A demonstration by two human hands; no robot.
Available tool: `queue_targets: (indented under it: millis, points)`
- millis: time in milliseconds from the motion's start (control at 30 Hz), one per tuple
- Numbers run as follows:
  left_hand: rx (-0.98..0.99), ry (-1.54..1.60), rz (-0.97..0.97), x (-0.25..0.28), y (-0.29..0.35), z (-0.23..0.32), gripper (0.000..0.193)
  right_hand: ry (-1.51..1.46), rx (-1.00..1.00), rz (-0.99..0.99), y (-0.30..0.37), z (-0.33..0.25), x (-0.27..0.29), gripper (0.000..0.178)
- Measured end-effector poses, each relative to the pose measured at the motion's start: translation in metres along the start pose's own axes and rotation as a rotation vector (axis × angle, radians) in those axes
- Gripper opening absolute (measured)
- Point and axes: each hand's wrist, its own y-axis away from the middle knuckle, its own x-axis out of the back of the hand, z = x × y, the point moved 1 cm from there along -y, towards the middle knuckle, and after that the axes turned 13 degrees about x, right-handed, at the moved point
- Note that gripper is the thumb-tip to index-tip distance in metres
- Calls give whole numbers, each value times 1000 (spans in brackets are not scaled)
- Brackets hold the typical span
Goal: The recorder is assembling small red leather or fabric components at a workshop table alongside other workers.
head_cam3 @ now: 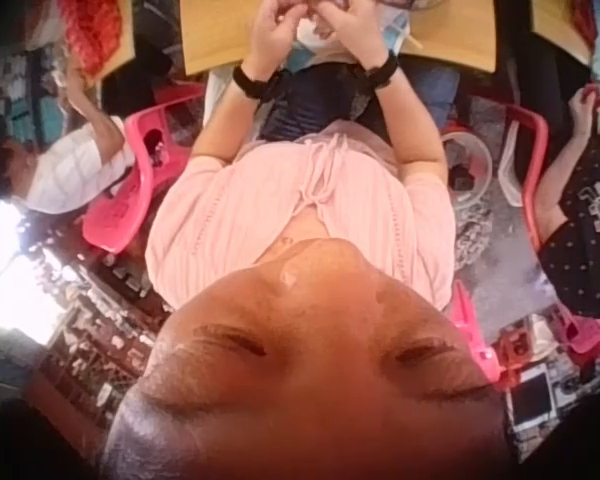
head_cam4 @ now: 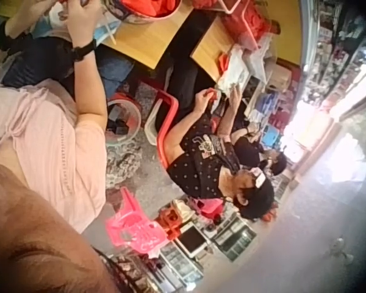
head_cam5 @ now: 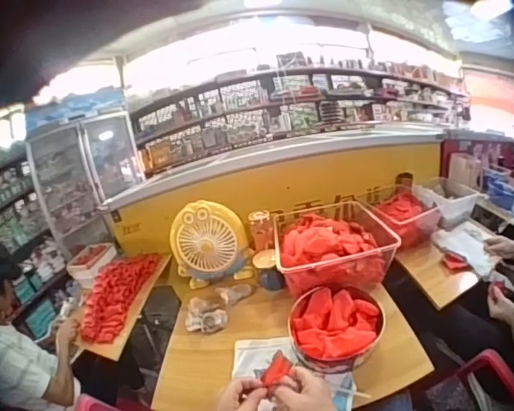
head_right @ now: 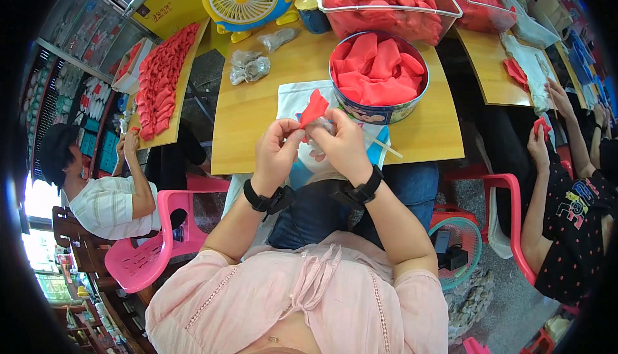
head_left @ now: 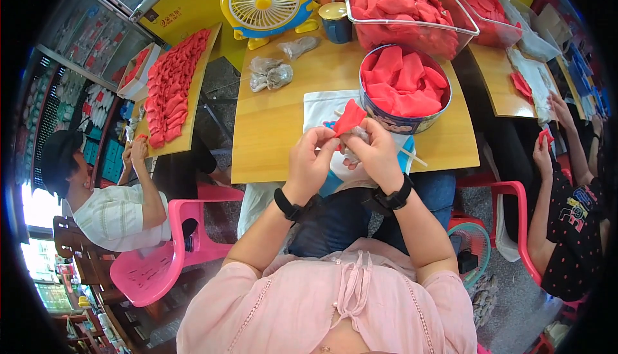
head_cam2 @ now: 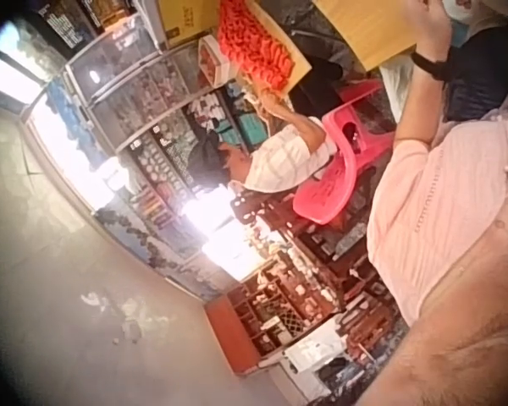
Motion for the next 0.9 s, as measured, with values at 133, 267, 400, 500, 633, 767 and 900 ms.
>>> queue_targets:
  millis: [133,267,400,500,633,767,900]
  points:
    - [-194,-205,53,-1,3,8,12,-261,-56,-99,-3,-6,10,23]
    - [-351,-259,8,4,-1,5,10,-220,-18,-147,-4,-5,4,26]
    - [-398,-350,-100,6,2,16,11,60,37,-46,-3,7,9,17]
    - [-544,-427,-141,-4,11,19,10,320,192,21,-4,16,11,13]
    - [-492,-426,-158,-7,17,14,11,647,370,85,-2,7,6,15]
    - [-346,-259,-84,-4,12,7,8,542,274,-11,-7,3,11,19]
    - [-63,150,-125,11,-4,-9,11,-22,37,-237,-3,-11,12,49]
